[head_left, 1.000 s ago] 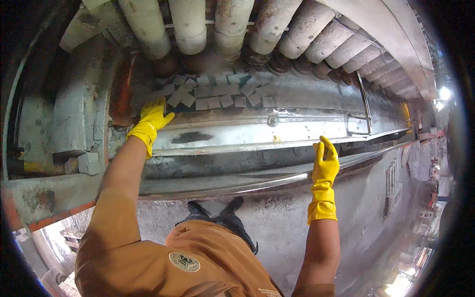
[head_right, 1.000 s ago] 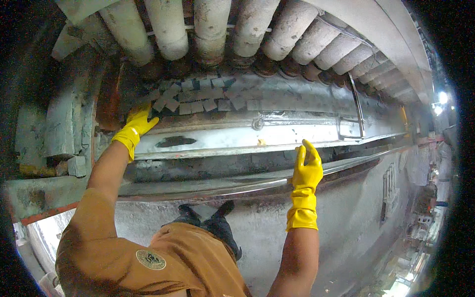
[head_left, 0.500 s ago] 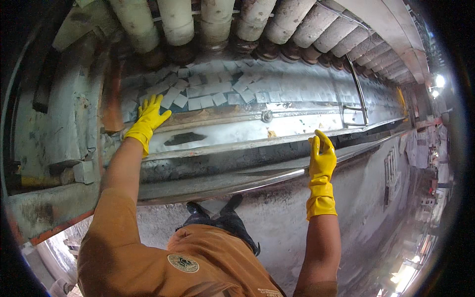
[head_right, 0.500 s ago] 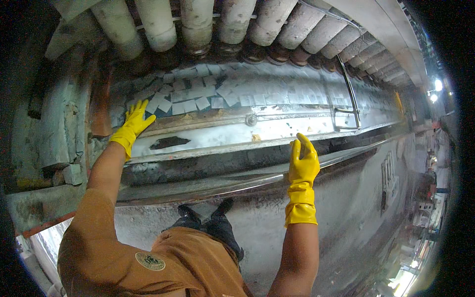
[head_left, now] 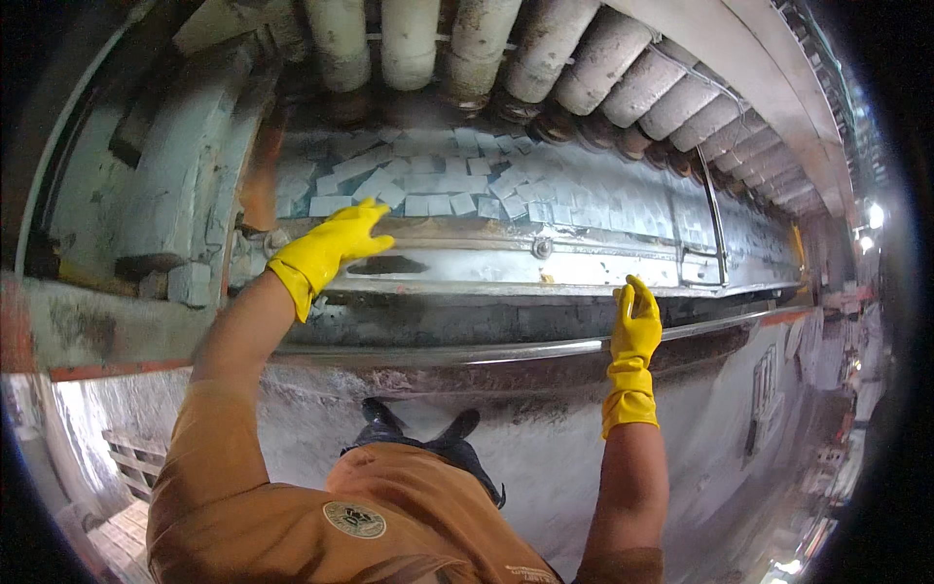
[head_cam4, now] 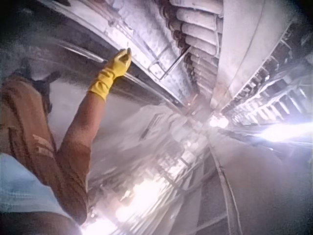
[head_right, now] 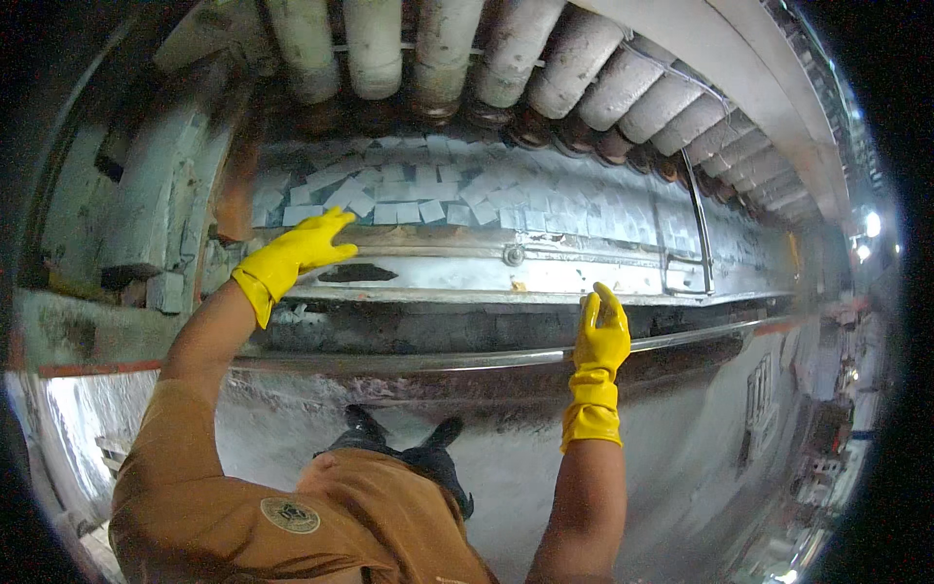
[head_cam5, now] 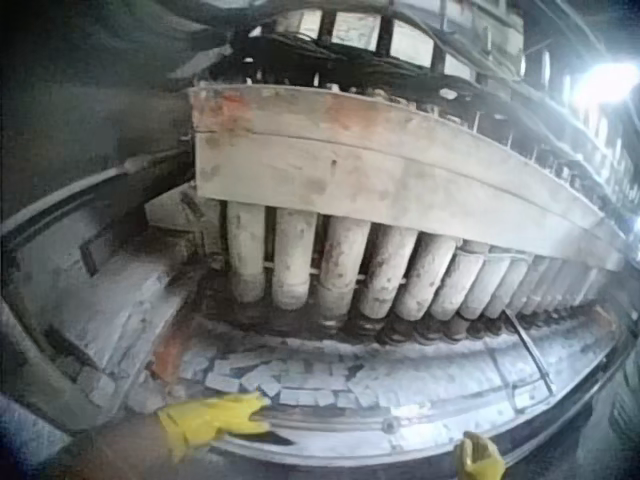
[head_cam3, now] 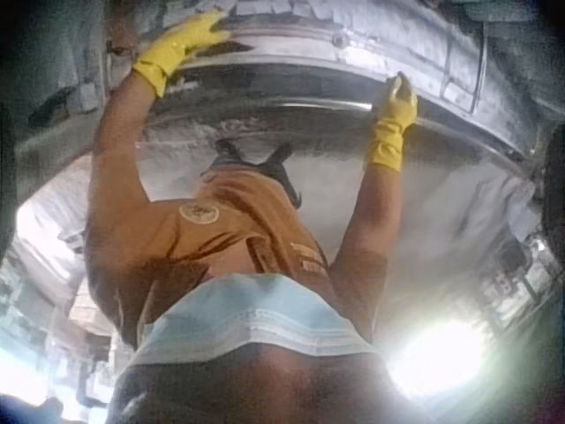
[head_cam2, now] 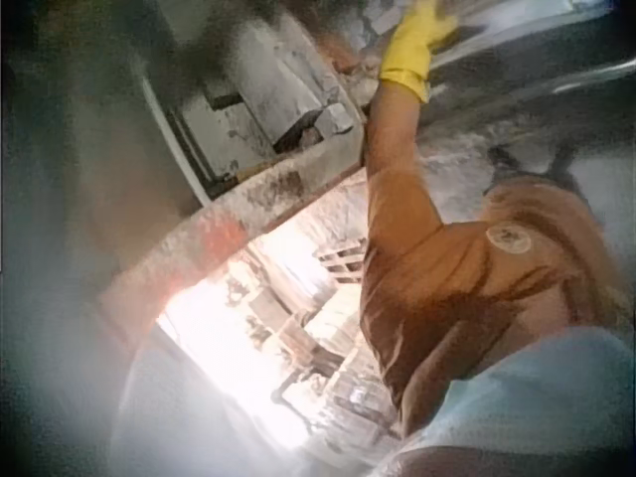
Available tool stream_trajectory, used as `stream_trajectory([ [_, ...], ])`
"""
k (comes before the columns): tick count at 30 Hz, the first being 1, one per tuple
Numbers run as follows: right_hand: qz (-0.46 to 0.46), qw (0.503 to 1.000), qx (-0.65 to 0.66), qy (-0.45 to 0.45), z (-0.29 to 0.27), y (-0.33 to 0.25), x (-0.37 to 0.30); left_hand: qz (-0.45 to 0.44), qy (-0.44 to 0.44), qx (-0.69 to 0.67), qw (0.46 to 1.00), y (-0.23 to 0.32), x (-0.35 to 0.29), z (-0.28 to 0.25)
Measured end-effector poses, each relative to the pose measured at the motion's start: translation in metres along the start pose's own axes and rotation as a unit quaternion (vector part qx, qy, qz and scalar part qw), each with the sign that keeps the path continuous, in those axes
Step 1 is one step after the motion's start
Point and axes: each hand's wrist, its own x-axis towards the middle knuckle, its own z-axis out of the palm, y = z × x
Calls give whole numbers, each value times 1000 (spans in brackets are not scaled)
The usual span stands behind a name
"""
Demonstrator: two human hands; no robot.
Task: The person stands at a large industrial machine and repeatedly opens and closes a metal gate to allow small white blocks to fall from a rotating drum onto a conveyor belt. The person then walks to a nearby crate and uses a metal rod to adjust the blocks inside.
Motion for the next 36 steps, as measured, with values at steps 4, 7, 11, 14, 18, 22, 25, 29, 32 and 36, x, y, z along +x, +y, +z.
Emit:
stream_trajectory([
  [4, -10, 997, -72, 16, -4, 5, 1, 94, -76, -88, 989, 85, -52, -45],
  [7, -6, 991, -135, 1, 0, -11, 3, 242, -72, -161, 954, 102, -102, -39],
  [11, -35, 988, -150, 8, 1, 0, 11, 127, -148, -58, 979, 140, -161, -36],
  [14, -57, 983, -176, 11, 6, -13, 10, 74, 31, 57, 995, 140, -163, -1],
  [18, -67, 977, -202, 2, 4, -14, 10, 2, -9, 64, 998, 150, -159, -4],
  [22, -81, 977, -195, -12, 4, -21, 6, -46, -10, 94, 994, 153, -159, 3],
  [25, -97, 976, -195, -18, 3, -16, 7, -72, 12, 102, 992, 157, -160, 3],
  [29, -147, 974, -170, -24, -1, -20, -3, -117, 23, 119, 986, 171, -167, -1],
  [32, -244, 958, -151, -14, -11, -16, -4, -125, 47, 140, 981, 174, -163, 1],
  [36, -374, 915, -148, 42, -21, -6, -18, -48, 175, 174, 968, 153, -179, 21],
])
